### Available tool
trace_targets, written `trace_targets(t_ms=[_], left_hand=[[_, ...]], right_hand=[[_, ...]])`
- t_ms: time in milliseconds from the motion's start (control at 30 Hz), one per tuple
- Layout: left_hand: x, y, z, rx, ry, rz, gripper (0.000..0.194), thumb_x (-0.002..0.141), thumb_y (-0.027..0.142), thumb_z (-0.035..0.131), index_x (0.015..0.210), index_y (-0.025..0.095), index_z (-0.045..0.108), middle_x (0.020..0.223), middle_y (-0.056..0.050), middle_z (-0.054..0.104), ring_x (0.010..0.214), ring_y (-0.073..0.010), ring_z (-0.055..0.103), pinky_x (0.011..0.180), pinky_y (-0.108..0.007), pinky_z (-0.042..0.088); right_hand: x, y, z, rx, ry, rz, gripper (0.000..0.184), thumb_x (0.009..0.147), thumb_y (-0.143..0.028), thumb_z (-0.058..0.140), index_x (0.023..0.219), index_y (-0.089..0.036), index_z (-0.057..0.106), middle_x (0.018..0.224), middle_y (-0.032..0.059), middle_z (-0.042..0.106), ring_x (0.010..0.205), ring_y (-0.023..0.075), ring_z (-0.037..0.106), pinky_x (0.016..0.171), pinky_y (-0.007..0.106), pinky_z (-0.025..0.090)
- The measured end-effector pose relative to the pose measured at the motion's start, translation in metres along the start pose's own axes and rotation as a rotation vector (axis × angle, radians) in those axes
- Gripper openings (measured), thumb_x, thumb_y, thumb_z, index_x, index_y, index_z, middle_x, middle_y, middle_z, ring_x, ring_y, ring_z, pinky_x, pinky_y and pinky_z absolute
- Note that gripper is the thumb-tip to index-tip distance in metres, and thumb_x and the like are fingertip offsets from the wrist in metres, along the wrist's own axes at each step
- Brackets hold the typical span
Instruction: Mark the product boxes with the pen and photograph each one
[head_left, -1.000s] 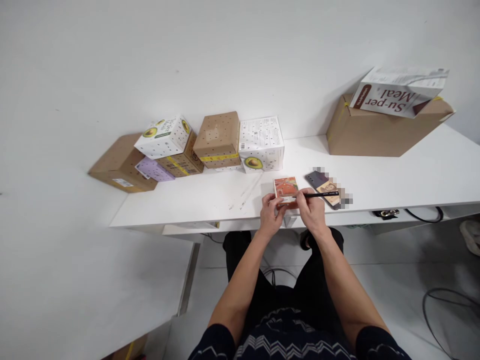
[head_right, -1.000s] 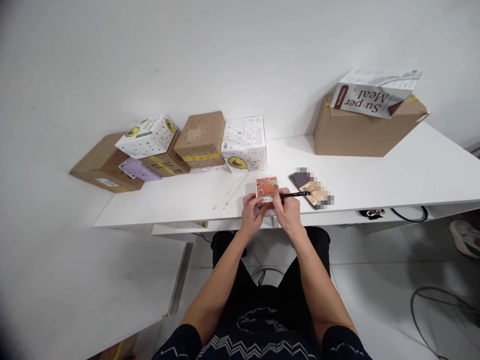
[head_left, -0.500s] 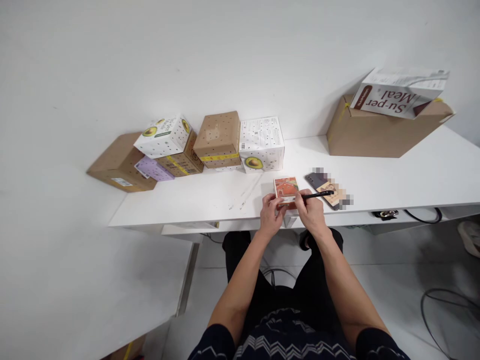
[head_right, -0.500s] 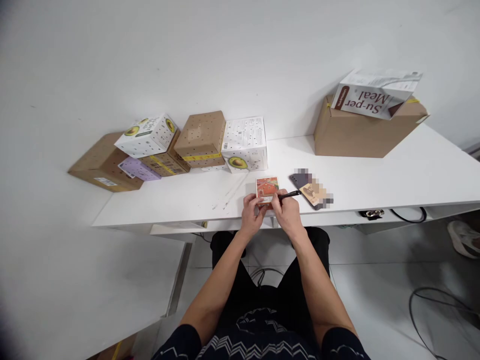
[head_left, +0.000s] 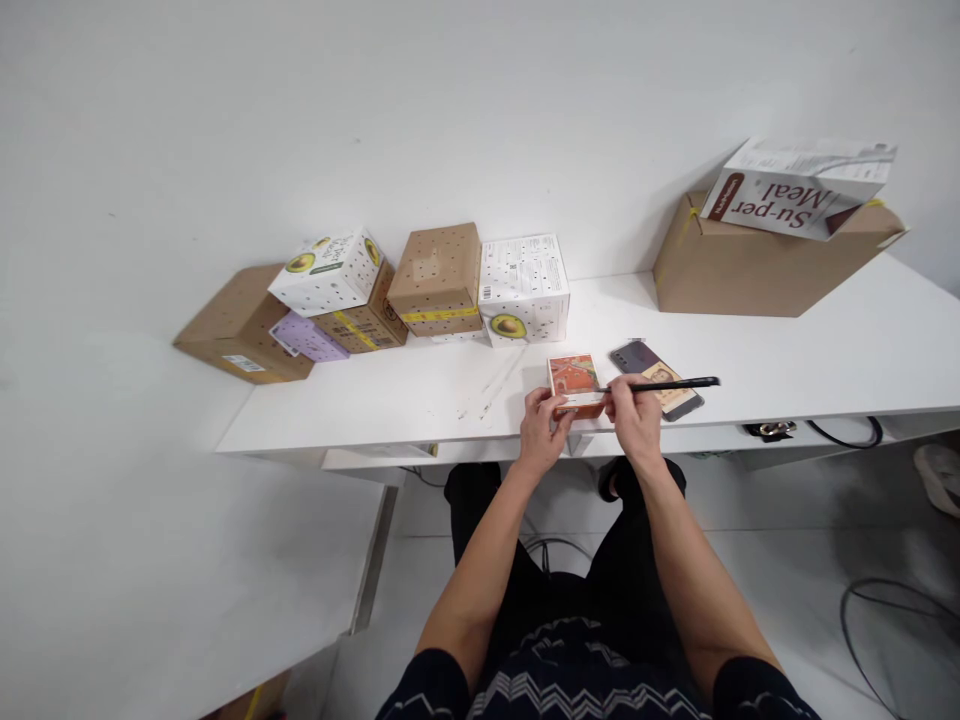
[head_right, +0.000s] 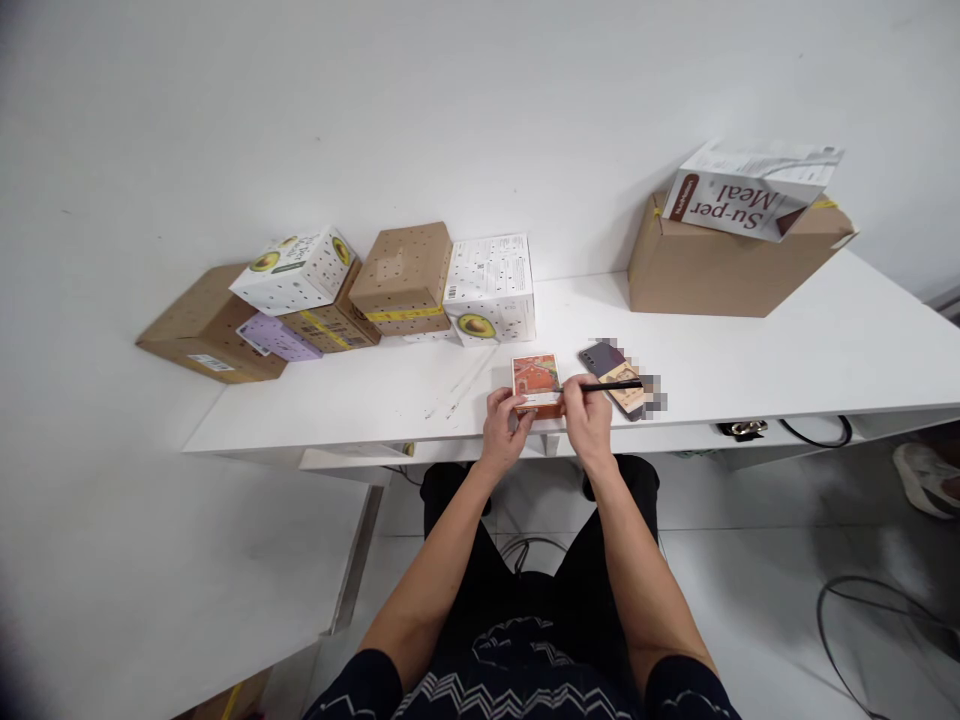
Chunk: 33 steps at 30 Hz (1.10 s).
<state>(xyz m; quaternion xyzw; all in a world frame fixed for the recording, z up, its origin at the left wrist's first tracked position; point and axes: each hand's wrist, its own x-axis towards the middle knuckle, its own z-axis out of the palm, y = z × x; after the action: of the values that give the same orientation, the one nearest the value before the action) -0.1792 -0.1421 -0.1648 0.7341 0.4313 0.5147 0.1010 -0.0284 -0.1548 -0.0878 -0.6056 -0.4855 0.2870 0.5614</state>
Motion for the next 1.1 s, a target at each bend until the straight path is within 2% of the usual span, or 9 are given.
trace_targets(t_ms=[67, 133, 300, 400, 533, 667, 733, 833, 1100], left_hand=[[0.0, 0.0, 0.0, -0.003, 0.0, -0.001, 0.026, 0.091, 0.031, 0.056, 0.114, 0.023, 0.05, 0.117, -0.009, 0.045, 0.108, -0.0179, 0.054, 0.085, -0.032, 0.053], [0.0, 0.0, 0.0, -0.003, 0.003, -0.001, 0.026, 0.09, 0.032, 0.056, 0.114, 0.023, 0.05, 0.117, -0.009, 0.045, 0.108, -0.0178, 0.054, 0.085, -0.032, 0.053], [-0.001, 0.0, 0.001, 0.02, 0.008, -0.002, 0.025, 0.092, 0.033, 0.054, 0.114, 0.022, 0.05, 0.116, -0.01, 0.046, 0.108, -0.0181, 0.055, 0.085, -0.033, 0.053], [-0.001, 0.0, 0.001, 0.024, 0.013, 0.007, 0.025, 0.091, 0.033, 0.054, 0.114, 0.022, 0.051, 0.115, -0.01, 0.047, 0.108, -0.0187, 0.055, 0.085, -0.033, 0.053], [-0.001, -0.001, 0.002, 0.009, 0.027, 0.025, 0.025, 0.091, 0.032, 0.055, 0.114, 0.022, 0.051, 0.115, -0.01, 0.047, 0.109, -0.0194, 0.054, 0.085, -0.033, 0.052], [-0.001, -0.001, 0.002, 0.007, 0.013, 0.014, 0.026, 0.091, 0.032, 0.055, 0.114, 0.022, 0.051, 0.114, -0.01, 0.047, 0.111, -0.0201, 0.052, 0.084, -0.033, 0.053], [-0.001, -0.001, 0.002, 0.015, 0.011, 0.006, 0.026, 0.091, 0.033, 0.055, 0.114, 0.022, 0.051, 0.114, -0.01, 0.047, 0.109, -0.0196, 0.053, 0.084, -0.033, 0.053], [-0.001, -0.001, 0.003, 0.024, 0.017, 0.004, 0.025, 0.091, 0.033, 0.055, 0.113, 0.021, 0.051, 0.114, -0.01, 0.047, 0.107, -0.0185, 0.055, 0.083, -0.032, 0.053], [-0.001, 0.0, 0.003, 0.052, 0.01, -0.017, 0.027, 0.093, 0.039, 0.051, 0.112, 0.021, 0.052, 0.113, -0.01, 0.048, 0.106, -0.0185, 0.056, 0.083, -0.032, 0.053]], right_hand=[[0.009, 0.002, -0.004, -0.005, 0.09, 0.044, 0.03, 0.092, -0.044, 0.038, 0.078, -0.021, 0.051, 0.057, -0.0026, 0.054, 0.052, 0.0135, 0.051, 0.055, 0.025, 0.041], [0.024, 0.003, -0.01, -0.201, 0.051, 0.059, 0.031, 0.093, -0.042, 0.036, 0.079, -0.02, 0.054, 0.058, 0.0006, 0.058, 0.058, 0.0166, 0.056, 0.062, 0.028, 0.043], [0.056, 0.006, -0.012, -0.975, -0.451, 0.11, 0.027, 0.09, -0.036, 0.047, 0.092, -0.014, 0.063, 0.092, 0.0177, 0.07, 0.091, 0.0287, 0.065, 0.076, 0.035, 0.043], [0.059, 0.009, -0.007, -1.128, -0.567, 0.123, 0.031, 0.09, -0.038, 0.047, 0.097, -0.014, 0.065, 0.102, 0.0196, 0.07, 0.098, 0.0288, 0.065, 0.078, 0.034, 0.042], [0.055, 0.013, -0.013, -1.044, -0.521, 0.145, 0.034, 0.09, -0.043, 0.047, 0.099, -0.015, 0.065, 0.097, 0.0156, 0.07, 0.095, 0.0258, 0.064, 0.077, 0.031, 0.042], [0.057, 0.022, -0.039, -1.076, -0.202, 0.119, 0.045, 0.088, -0.047, 0.05, 0.119, -0.016, 0.059, 0.117, 0.0183, 0.06, 0.109, 0.0314, 0.053, 0.083, 0.038, 0.042], [0.06, 0.03, -0.05, -1.123, -0.117, 0.121, 0.059, 0.083, -0.052, 0.055, 0.132, -0.018, 0.05, 0.132, 0.021, 0.049, 0.118, 0.0363, 0.045, 0.089, 0.045, 0.04], [0.065, 0.043, -0.057, -1.109, -0.187, 0.128, 0.072, 0.08, -0.055, 0.057, 0.141, -0.02, 0.041, 0.138, 0.0202, 0.043, 0.121, 0.0369, 0.04, 0.094, 0.049, 0.036], [0.067, 0.052, -0.05, -0.997, -0.166, 0.051, 0.062, 0.082, -0.046, 0.055, 0.135, -0.015, 0.05, 0.131, 0.0196, 0.055, 0.118, 0.0368, 0.042, 0.095, 0.049, 0.036]])
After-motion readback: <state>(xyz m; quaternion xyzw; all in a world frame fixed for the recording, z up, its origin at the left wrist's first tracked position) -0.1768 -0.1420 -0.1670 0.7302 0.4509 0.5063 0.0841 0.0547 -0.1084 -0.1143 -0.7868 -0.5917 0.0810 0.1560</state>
